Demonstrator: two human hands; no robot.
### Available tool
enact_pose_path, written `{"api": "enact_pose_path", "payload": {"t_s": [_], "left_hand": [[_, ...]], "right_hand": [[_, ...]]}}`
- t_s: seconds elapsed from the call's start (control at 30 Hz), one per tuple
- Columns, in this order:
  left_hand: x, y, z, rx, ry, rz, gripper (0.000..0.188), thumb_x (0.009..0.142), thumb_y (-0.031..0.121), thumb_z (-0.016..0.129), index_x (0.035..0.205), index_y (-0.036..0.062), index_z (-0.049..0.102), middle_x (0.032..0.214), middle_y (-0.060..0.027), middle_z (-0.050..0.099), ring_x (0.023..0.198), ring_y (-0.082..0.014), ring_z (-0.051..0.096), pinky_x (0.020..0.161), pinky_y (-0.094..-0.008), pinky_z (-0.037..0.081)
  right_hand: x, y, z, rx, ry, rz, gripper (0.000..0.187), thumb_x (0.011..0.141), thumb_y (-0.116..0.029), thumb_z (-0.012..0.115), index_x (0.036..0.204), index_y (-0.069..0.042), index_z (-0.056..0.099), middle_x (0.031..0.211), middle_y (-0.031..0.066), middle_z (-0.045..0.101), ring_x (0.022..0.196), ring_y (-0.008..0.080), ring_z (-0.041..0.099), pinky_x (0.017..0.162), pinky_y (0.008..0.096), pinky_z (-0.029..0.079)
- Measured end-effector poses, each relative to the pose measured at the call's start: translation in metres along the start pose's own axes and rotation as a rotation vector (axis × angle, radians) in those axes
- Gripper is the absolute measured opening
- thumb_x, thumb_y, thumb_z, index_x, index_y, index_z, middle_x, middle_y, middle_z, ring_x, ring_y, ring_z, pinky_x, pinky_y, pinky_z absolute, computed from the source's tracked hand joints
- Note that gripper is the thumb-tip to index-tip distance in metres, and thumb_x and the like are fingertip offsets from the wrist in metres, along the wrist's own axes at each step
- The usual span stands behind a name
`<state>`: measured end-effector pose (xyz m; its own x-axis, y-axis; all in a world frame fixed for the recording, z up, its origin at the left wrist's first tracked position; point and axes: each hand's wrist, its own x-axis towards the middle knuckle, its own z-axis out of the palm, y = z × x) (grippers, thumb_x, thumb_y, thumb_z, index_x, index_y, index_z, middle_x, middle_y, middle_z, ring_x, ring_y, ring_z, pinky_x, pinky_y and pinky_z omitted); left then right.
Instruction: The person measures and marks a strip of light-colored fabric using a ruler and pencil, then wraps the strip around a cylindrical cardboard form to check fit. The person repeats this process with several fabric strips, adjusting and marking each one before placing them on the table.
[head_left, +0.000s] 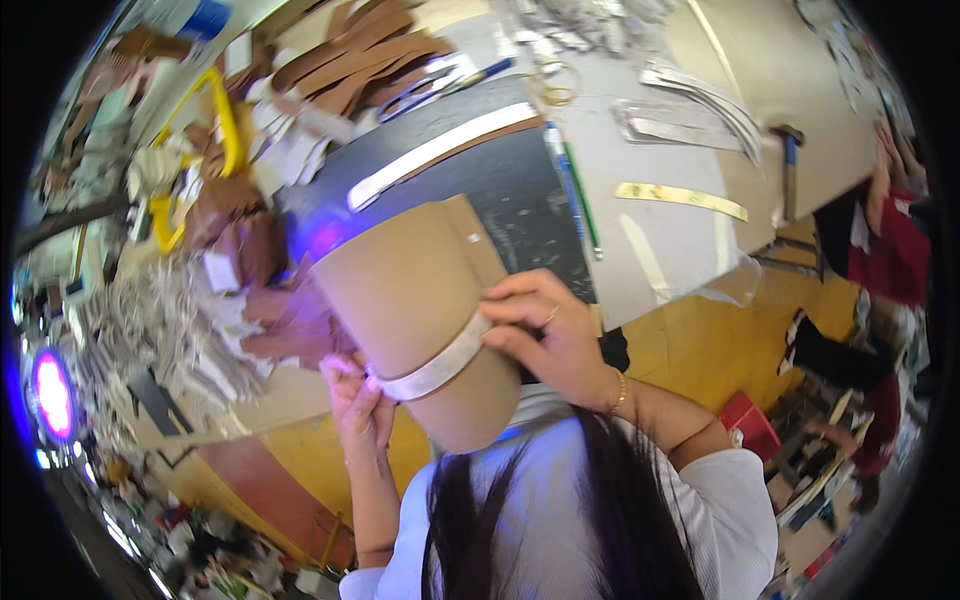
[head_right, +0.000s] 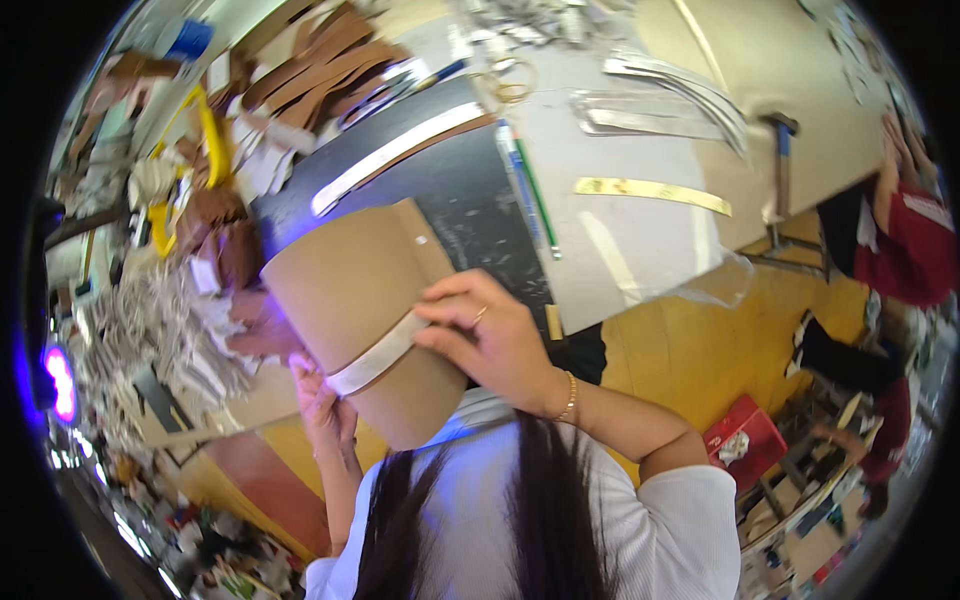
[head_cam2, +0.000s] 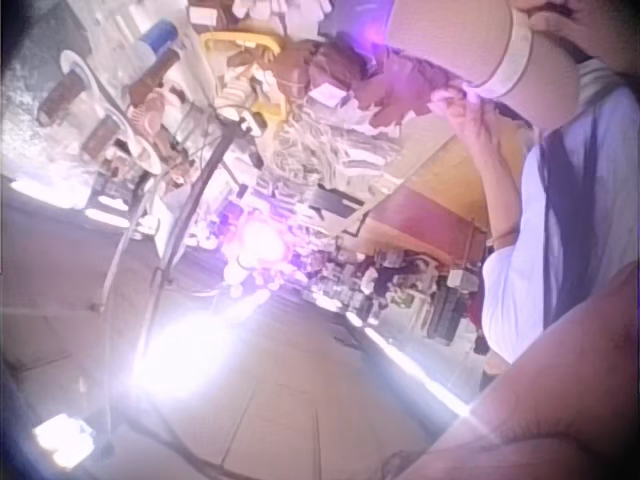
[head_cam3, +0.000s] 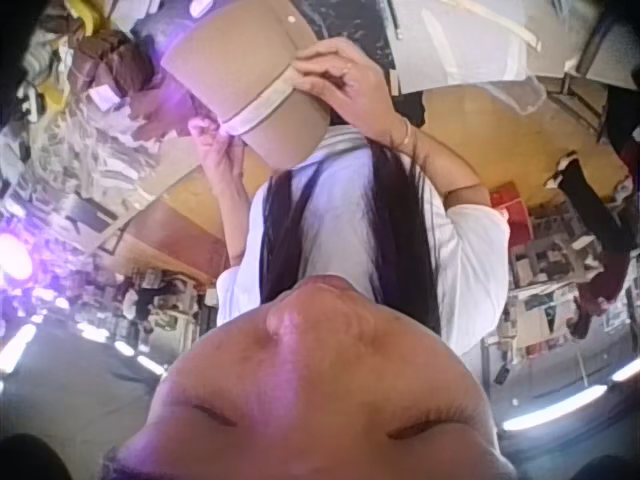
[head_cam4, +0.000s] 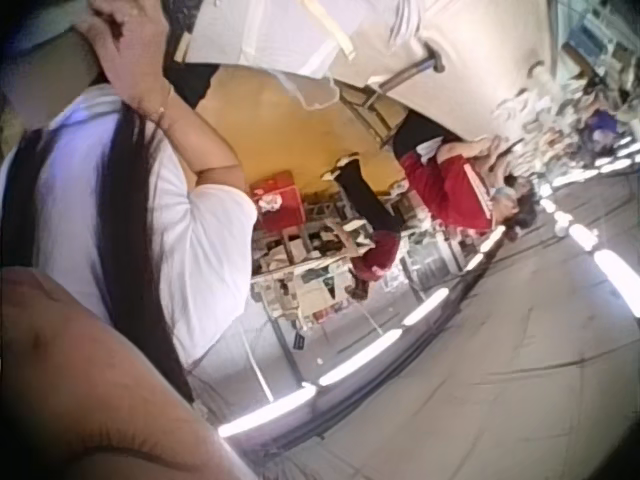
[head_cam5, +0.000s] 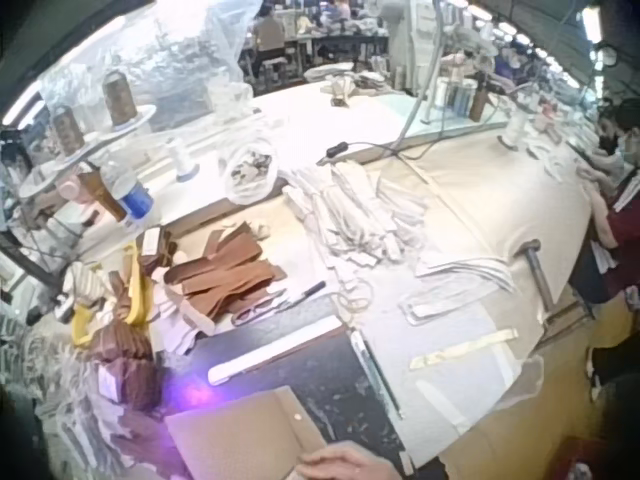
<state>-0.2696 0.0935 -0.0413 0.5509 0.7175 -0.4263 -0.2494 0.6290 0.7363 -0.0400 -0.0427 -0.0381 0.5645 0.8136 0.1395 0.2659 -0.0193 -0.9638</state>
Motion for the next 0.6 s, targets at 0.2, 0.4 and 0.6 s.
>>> {"api": "enact_pose_path", "payload": {"t_s": [0.2,0.4,0.6], "left_hand": [[-0.012,-0.002,0.005,0.359,0.082,0.013,0.056,0.083,0.016,0.069,0.129,0.0120,0.038,0.122,-0.0082,0.054,0.105,-0.0189,0.056,0.085,-0.0329,0.053],[0.019,-0.026,0.019,0.466,-0.061,0.040,0.053,0.083,0.013,0.070,0.126,0.0128,0.039,0.118,-0.0068,0.054,0.103,-0.0180,0.056,0.084,-0.0325,0.053],[0.023,-0.026,0.020,0.457,-0.124,0.045,0.051,0.083,0.010,0.070,0.123,0.0136,0.040,0.114,-0.0054,0.053,0.101,-0.0171,0.056,0.082,-0.0321,0.053]], "right_hand": [[-0.024,0.010,-0.002,-0.051,-0.347,0.017,0.064,0.093,-0.042,0.058,0.148,-0.014,0.041,0.146,0.0126,0.040,0.131,0.0284,0.040,0.106,0.0435,0.027],[-0.003,-0.007,-0.019,-0.016,-0.123,-0.046,0.058,0.097,-0.040,0.051,0.138,0.001,0.047,0.145,0.0212,0.039,0.131,0.0332,0.040,0.106,0.0472,0.032],[0.039,-0.083,0.029,-0.548,0.164,-1.011,0.032,0.094,-0.035,0.055,0.096,-0.005,0.066,0.106,0.0183,0.063,0.108,0.0337,0.055,0.093,0.0462,0.044]]}}
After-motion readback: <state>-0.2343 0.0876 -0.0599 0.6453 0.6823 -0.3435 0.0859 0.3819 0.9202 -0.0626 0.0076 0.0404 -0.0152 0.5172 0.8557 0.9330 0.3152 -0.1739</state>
